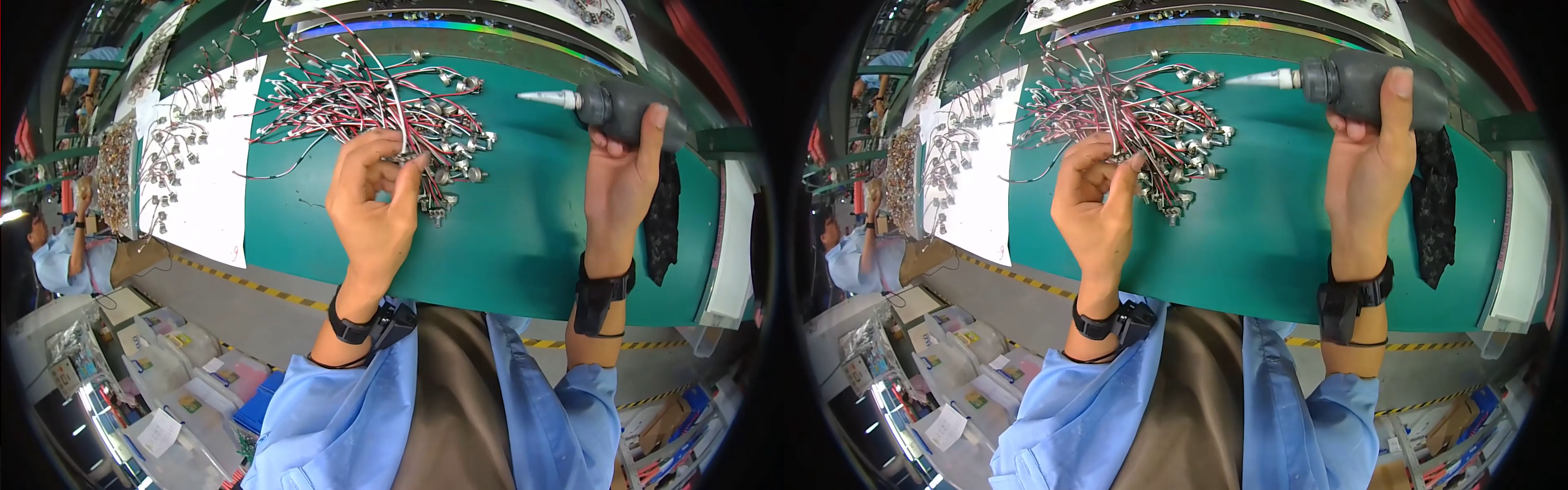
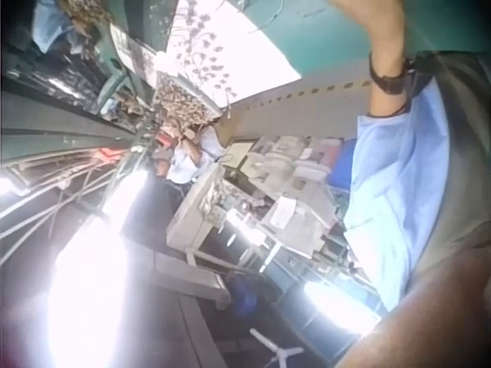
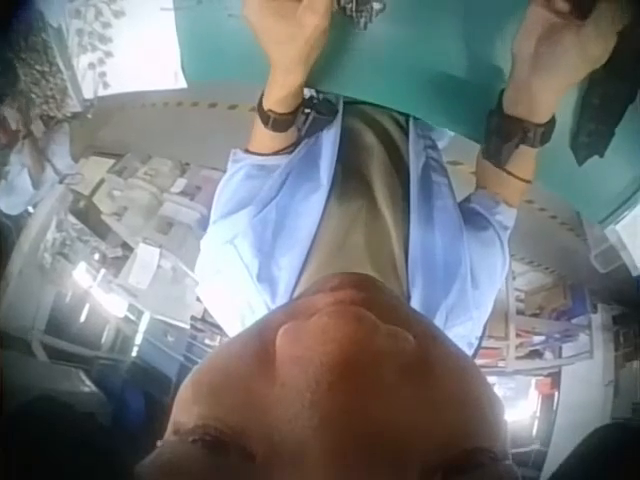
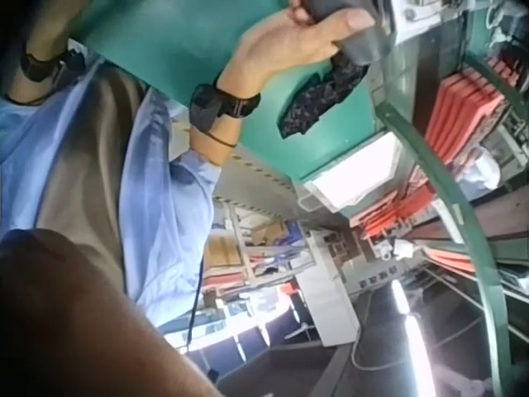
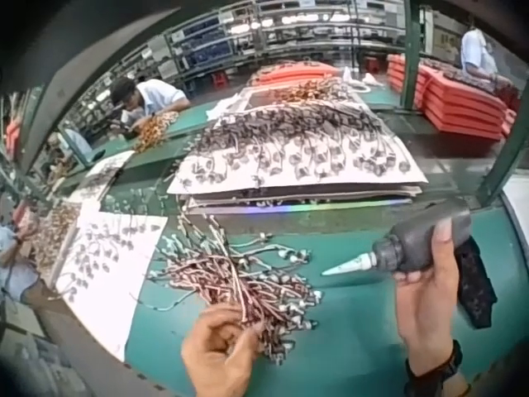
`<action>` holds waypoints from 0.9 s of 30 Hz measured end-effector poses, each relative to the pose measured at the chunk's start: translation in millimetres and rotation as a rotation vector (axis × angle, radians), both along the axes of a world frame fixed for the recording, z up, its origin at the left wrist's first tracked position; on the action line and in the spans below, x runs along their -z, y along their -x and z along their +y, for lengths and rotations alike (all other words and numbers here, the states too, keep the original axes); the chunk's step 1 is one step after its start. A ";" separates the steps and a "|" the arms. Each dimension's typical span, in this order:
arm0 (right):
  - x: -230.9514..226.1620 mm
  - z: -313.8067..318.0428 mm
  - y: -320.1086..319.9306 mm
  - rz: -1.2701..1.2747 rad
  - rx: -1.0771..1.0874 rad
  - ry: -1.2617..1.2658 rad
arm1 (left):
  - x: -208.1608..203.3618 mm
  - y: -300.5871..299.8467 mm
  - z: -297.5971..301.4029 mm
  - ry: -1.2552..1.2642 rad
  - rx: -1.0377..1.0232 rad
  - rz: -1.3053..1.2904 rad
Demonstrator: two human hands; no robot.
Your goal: The person picks up a wire assembly from a pile, applies a substance to the connector using a squeeze bottle, and places the component onto a white sheet, repeating the process for several assemblies.
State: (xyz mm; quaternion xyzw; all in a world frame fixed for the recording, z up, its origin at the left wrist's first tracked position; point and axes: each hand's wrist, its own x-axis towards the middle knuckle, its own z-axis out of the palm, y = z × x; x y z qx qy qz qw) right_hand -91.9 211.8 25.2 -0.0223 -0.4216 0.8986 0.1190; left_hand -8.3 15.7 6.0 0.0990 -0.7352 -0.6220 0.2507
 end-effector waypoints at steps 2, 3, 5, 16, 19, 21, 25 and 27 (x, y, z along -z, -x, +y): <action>-0.5 -2.6 -8.7 0.022 -0.022 -0.008 | -6.2 -1.5 0.5 -0.126 0.072 -0.031; -1.0 -4.7 -13.7 0.047 -0.039 -0.011 | -9.0 -1.4 0.7 -0.249 0.150 -0.059; -3.5 -12.2 -21.1 0.068 -0.061 -0.023 | -9.6 1.7 0.9 -0.380 0.224 -0.087; 10.0 -19.9 -31.8 0.561 -0.205 -0.214 | 1.3 9.2 -3.5 -0.614 0.359 -0.020; 13.2 -20.6 -34.4 0.579 -0.152 -0.352 | 3.0 8.3 -6.3 -0.569 0.355 -0.034; 14.5 -20.4 -35.3 0.588 -0.123 -0.423 | 2.8 8.4 -6.0 -0.548 0.356 -0.041; 15.7 -19.3 -35.1 0.622 -0.028 -0.580 | 1.2 8.4 -5.0 -0.530 0.356 -0.035; 16.5 -15.6 -34.2 0.629 -0.045 -0.586 | 1.5 8.1 -5.0 -0.549 0.360 -0.022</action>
